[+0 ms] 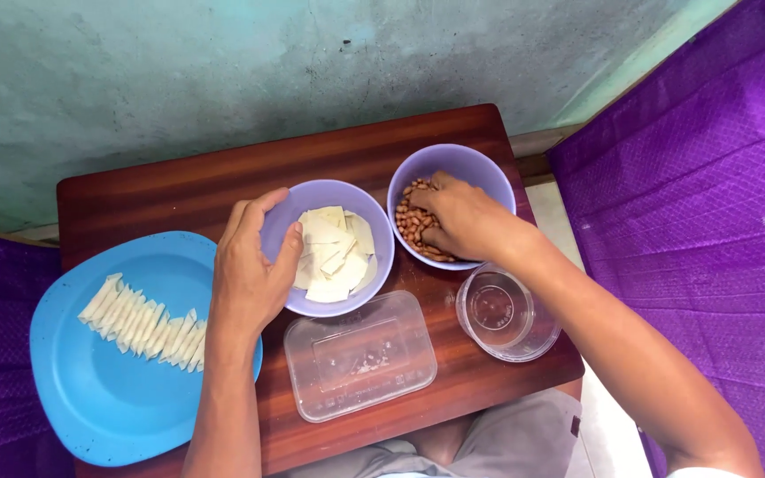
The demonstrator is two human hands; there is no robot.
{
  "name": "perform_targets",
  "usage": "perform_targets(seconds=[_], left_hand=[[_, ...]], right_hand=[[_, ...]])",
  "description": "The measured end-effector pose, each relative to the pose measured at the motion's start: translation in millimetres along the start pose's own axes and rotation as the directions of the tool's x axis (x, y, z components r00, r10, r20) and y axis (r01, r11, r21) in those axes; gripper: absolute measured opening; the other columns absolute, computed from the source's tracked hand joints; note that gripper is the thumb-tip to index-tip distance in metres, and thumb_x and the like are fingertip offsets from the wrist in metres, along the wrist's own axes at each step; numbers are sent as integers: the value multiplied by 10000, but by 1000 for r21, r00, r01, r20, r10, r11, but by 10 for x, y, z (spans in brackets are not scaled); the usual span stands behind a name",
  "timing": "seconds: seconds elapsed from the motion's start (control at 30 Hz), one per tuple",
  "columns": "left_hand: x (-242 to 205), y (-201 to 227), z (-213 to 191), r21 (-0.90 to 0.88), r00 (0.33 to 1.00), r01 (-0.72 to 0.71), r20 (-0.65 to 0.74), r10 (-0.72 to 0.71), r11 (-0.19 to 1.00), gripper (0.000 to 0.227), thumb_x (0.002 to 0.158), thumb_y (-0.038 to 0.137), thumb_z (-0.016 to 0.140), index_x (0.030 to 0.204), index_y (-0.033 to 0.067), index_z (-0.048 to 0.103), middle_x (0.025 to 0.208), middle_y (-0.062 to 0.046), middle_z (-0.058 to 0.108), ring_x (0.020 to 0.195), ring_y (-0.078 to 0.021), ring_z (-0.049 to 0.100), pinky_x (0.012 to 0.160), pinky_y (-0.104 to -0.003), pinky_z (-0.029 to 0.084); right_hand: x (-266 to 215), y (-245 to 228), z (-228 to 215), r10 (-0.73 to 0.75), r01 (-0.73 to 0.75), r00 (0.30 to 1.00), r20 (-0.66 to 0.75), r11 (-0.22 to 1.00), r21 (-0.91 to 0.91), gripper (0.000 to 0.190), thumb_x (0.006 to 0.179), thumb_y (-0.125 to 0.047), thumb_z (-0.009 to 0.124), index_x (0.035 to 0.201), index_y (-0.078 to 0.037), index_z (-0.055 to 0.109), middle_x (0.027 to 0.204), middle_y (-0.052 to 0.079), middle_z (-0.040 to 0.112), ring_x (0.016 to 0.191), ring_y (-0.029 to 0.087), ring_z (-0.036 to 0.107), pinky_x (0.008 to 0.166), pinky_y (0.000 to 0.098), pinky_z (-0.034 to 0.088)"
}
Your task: Wrapping individual peanuts in small squares of dough to prepare them for cooking.
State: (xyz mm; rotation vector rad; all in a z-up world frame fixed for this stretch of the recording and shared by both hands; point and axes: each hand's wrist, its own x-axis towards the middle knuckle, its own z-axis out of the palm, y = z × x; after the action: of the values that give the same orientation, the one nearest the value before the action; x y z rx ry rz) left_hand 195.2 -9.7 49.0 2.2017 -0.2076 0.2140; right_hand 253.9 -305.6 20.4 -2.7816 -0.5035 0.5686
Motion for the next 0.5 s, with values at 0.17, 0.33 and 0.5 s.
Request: perform_targets(seconds=[0.17,0.33,0.5], left_hand=[[-2,-16,18,2,1000,-8,-3,8,1000,392,958,160,643,1334,53,631,1085,-177,620,1015,-386,650,869,-464,508],[-10,-17,12,6,1000,-16,-6,16,1000,392,957,165,647,1332,51,631,1083,-176,625,1013,-385,651,863,-462,509],[-1,-16,14,-6,1000,-5,-6,5,1000,392,959,160,638,1331,37,631,1079,-182,627,1004,-380,652,862,-458,508]], right_hand=[[-188,-116,-437,7,2,991,-133,998,64,226,847,-168,716,1069,-150,751,966,151,716,957,398,732,830,467,592],[-413,-322,-757,26,6,992,-125,969,248,198,848,-147,713,1034,-98,760,933,178,745,952,404,726,830,490,575],[-450,-348,-821,59,-26,995,-78,929,370,311,886,12,602,1171,-27,719,1113,266,698,910,428,761,734,479,635]])
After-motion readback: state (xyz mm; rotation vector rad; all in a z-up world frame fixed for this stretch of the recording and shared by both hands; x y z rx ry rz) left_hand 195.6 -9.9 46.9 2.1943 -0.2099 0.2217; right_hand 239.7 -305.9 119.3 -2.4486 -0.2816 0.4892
